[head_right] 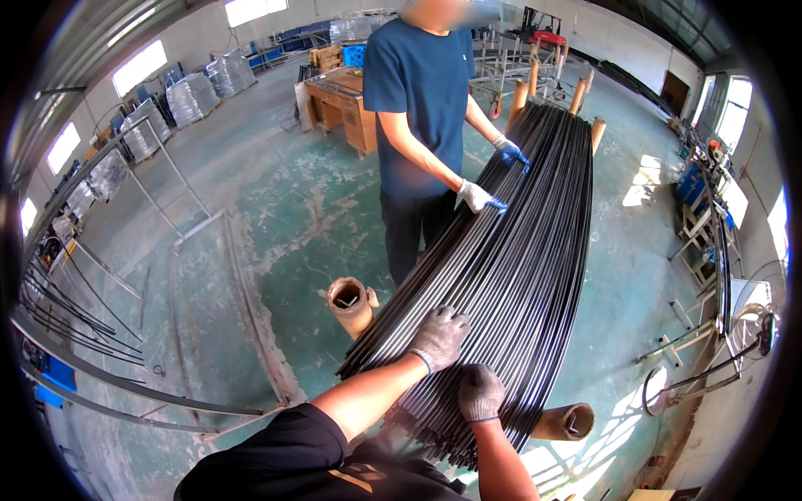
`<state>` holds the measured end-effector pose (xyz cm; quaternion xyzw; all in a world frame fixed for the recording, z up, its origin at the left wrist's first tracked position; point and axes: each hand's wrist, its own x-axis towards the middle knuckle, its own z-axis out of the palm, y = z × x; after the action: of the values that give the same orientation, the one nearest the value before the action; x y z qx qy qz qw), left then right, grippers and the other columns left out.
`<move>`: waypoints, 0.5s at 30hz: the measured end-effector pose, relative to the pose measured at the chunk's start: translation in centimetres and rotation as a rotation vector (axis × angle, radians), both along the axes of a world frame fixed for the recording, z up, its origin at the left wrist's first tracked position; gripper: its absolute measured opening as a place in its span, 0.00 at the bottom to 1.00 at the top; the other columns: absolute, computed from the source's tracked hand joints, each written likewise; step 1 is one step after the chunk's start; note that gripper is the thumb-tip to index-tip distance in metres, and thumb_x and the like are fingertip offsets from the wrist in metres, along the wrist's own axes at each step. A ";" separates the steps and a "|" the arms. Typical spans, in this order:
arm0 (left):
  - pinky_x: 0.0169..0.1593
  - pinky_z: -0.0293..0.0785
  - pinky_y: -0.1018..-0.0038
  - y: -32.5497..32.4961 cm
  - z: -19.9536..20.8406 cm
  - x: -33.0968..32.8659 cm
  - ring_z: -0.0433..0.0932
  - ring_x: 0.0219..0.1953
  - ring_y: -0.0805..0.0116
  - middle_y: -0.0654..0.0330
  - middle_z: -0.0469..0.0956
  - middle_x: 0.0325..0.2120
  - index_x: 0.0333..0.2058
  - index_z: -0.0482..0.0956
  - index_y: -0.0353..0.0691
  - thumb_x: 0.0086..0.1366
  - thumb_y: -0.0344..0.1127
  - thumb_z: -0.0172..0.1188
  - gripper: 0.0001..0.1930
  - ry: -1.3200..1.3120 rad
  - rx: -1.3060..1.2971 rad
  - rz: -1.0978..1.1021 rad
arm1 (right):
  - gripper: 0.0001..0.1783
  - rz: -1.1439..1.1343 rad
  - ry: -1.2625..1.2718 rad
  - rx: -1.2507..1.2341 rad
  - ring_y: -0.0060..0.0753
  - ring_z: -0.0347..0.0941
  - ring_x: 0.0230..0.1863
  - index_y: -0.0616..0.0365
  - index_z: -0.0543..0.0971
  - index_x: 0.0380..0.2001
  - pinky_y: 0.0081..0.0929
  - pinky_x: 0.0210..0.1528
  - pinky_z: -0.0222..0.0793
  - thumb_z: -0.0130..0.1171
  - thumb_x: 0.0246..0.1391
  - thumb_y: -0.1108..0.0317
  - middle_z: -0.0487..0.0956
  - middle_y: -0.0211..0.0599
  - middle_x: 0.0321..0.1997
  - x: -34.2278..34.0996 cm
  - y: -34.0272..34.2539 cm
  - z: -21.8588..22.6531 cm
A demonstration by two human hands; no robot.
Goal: The person picks up long black metal rods from a stack, feeds them into a bending machine, and removes the bent rods. The person also measures a rod on a wooden table using a tape measure before continuing the bending process.
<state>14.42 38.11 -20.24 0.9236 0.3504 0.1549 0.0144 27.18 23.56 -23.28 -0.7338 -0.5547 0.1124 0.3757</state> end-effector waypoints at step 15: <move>0.64 0.71 0.60 0.5 -0.2 0.5 0.76 0.55 0.59 0.65 0.81 0.53 0.45 0.87 0.47 0.65 0.37 0.63 0.11 0.098 0.009 -0.003 | 0.45 0.041 0.238 0.408 0.17 0.70 0.27 0.52 0.62 0.79 0.25 0.31 0.74 0.61 0.58 0.78 0.84 0.39 0.32 2.6 13.4 28.5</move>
<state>14.88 38.59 -20.46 0.9306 0.3486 0.1111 -0.0067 29.78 36.98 5.26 -0.6131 -0.5324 0.0913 0.5765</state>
